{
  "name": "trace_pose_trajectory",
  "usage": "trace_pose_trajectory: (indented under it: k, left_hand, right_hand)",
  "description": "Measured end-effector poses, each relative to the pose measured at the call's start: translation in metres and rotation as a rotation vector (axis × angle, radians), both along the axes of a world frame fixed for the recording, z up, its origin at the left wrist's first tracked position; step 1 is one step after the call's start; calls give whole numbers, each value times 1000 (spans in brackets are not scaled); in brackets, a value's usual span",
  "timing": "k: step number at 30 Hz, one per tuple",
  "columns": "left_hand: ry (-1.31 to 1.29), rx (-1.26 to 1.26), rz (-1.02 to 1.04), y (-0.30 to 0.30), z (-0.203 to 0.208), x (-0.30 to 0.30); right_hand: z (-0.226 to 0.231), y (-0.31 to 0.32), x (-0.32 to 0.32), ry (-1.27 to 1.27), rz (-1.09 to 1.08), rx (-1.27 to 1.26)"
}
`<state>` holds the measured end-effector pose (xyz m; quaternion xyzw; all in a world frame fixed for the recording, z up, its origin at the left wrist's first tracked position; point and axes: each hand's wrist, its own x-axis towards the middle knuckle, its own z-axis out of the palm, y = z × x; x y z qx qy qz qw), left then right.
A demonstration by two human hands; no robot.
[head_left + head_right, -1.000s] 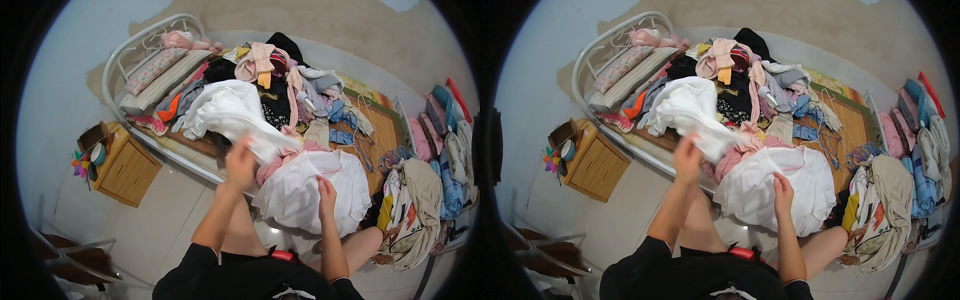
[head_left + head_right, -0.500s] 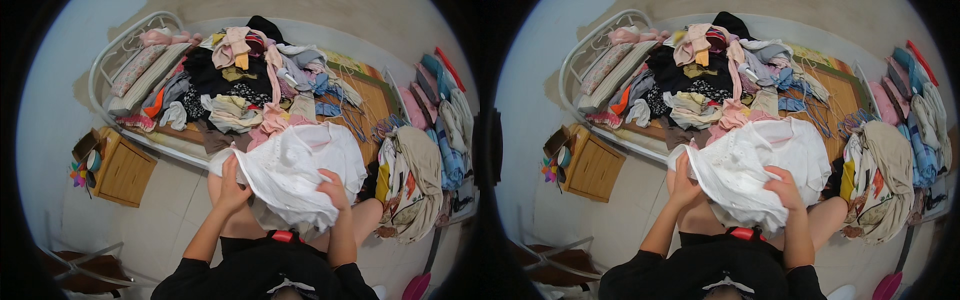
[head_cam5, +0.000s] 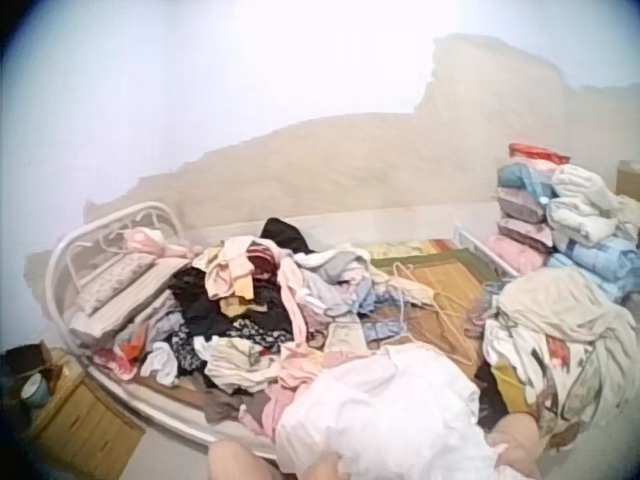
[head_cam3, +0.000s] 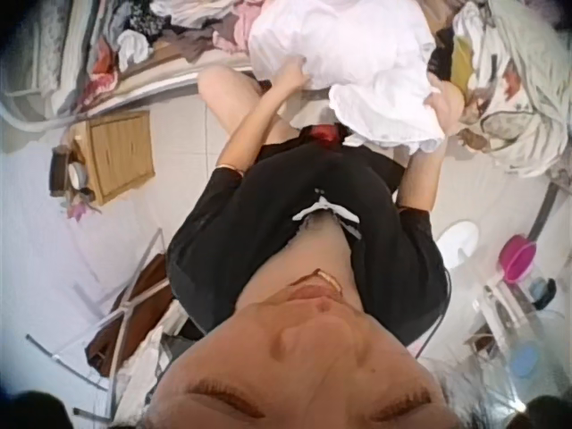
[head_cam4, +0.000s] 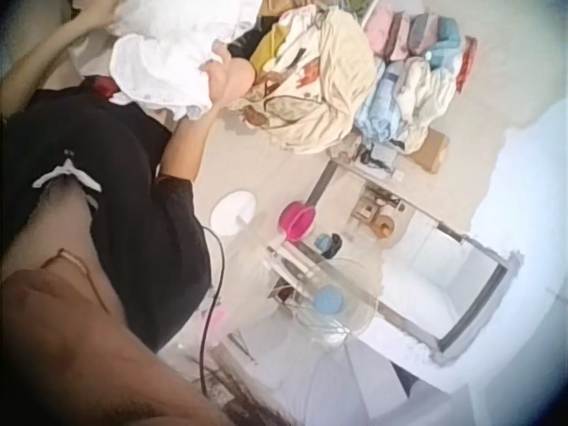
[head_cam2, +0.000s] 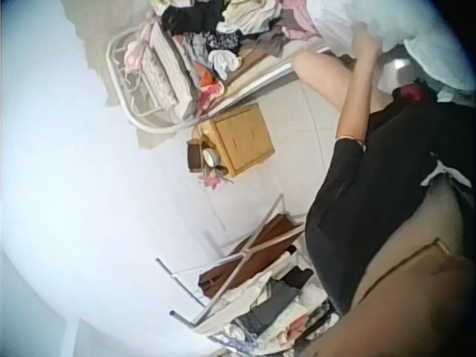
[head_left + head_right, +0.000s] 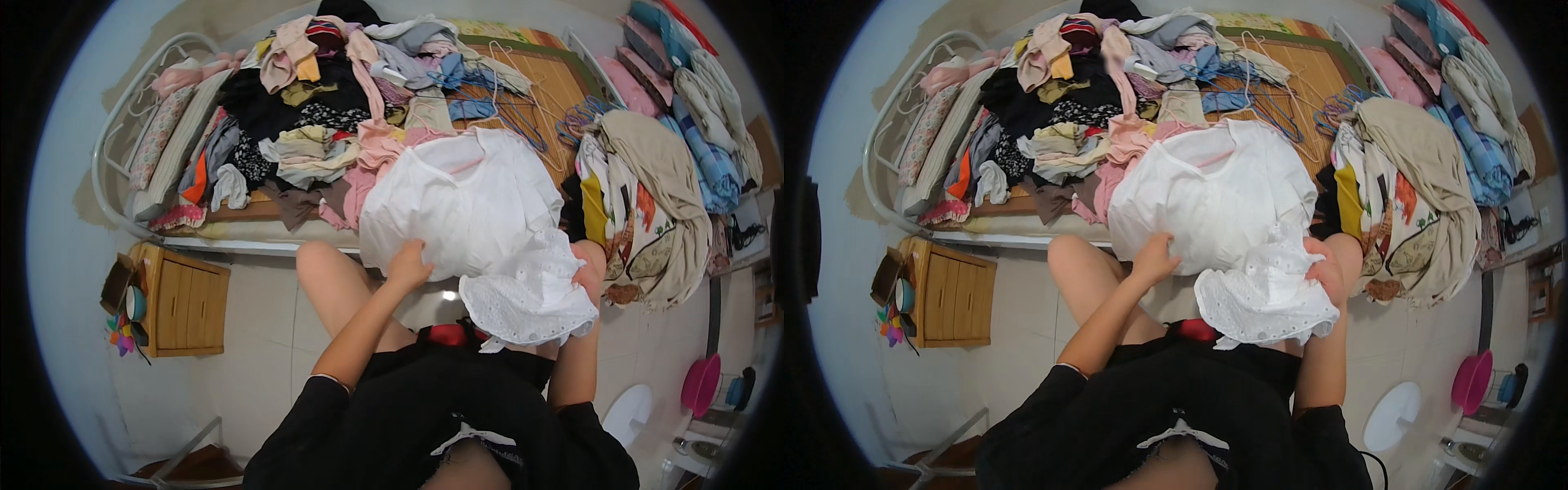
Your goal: The person sorts through a pile of clothes on a bed, selects items, and places them onto plastic hangers by hand one by one.
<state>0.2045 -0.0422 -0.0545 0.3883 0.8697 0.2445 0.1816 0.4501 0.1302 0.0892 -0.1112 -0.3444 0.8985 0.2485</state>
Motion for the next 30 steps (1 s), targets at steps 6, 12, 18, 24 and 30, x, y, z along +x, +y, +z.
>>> trace_pose_trajectory:
  k: [6, 12, 18, 24, 30]
  left_hand:
    - [-818, -55, -238, 11, -29, 28]
    - [-1655, 210, -178, 12, 9, 42]
    - [-1468, 803, 248, 11, 54, 7]
    - [-1533, 448, -53, 16, 150, 12]
    - [-1367, 335, -185, 10, 162, 2]
  right_hand:
    - [-7, -6, 17, 11, -473, 275]
    - [23, -31, 6, 197, -453, 115]
    - [-19, 28, 17, -572, 82, 790]
    - [14, -52, -64, -430, -330, 1300]
    - [0, -26, -70, -426, -49, 786]
